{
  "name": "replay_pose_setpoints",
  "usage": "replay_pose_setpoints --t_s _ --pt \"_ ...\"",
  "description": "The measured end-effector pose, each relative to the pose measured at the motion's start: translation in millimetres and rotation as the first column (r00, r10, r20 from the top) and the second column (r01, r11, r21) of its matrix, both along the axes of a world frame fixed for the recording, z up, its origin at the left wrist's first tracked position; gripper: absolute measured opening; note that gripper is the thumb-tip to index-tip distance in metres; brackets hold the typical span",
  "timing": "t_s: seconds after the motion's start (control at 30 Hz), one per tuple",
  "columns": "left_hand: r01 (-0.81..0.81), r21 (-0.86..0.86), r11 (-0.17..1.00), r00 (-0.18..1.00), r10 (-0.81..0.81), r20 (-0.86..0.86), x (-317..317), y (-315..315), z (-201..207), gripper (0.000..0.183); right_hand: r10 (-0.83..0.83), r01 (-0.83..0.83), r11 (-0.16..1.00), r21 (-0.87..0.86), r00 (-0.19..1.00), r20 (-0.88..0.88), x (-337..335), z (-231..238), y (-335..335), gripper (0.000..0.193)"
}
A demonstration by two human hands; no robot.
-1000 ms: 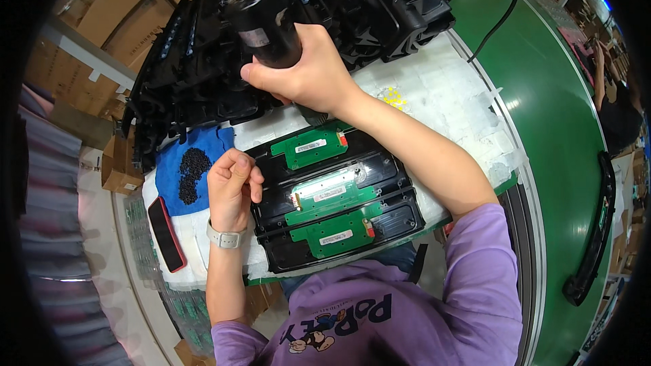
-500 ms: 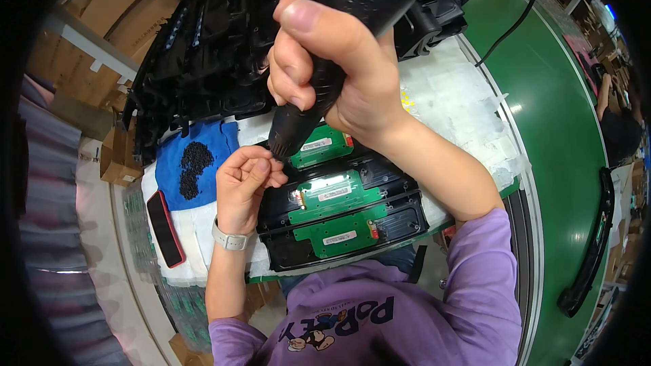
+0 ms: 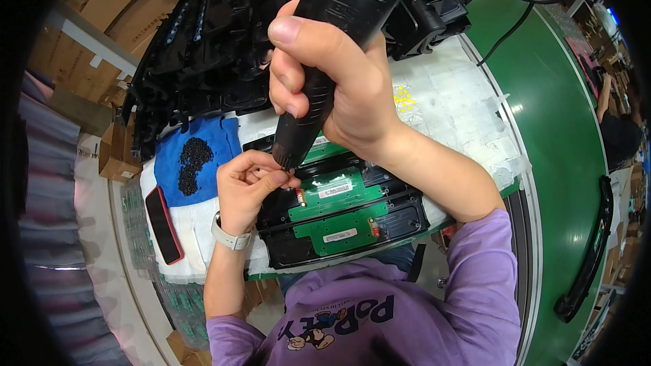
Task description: Assembling circuit boards onto plastic housings and securing them with an electric screwdriver.
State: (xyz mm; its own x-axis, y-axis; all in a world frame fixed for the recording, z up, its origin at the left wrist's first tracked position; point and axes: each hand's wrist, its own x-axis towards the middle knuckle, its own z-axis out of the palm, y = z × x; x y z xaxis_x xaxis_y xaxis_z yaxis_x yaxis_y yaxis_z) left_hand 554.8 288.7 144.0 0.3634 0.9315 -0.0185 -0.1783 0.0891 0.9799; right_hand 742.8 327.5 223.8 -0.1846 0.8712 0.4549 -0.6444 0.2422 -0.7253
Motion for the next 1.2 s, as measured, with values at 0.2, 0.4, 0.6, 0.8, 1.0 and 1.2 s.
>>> replay_pose_setpoints --t_s 0.2,0.4,0.6,0.8,1.0,1.2 --pt "0.066 -0.077 0.995 0.99 -0.056 0.129 -5 1 -5 0.013 -0.037 0.026 0.995 -0.094 0.993 -0.115 2 1 0 0.022" --pt "-0.085 -0.02 0.996 0.992 0.086 0.088 6 0 -4 0.025 -0.001 0.003 0.993 -0.122 1.0 0.013 10 3 9 0.019" --pt "-0.255 -0.135 0.957 0.943 0.277 0.182 -2 13 -7 0.019 -0.216 0.178 0.975 0.132 0.895 0.391 14 -9 22 0.019" --pt "-0.22 -0.176 0.96 0.952 0.25 0.174 -3 11 -1 0.018 -0.191 0.159 0.981 0.113 0.894 0.405 9 -19 28 0.018" --pt "-0.194 -0.178 0.965 0.976 0.208 0.064 -7 9 3 0.022 -0.183 0.151 0.983 0.106 0.881 0.436 8 -22 29 0.015" --pt "-0.283 -0.101 0.954 0.945 0.295 0.143 -13 13 -8 0.016 -0.133 0.112 0.991 0.074 0.896 0.423 9 -23 30 0.015"
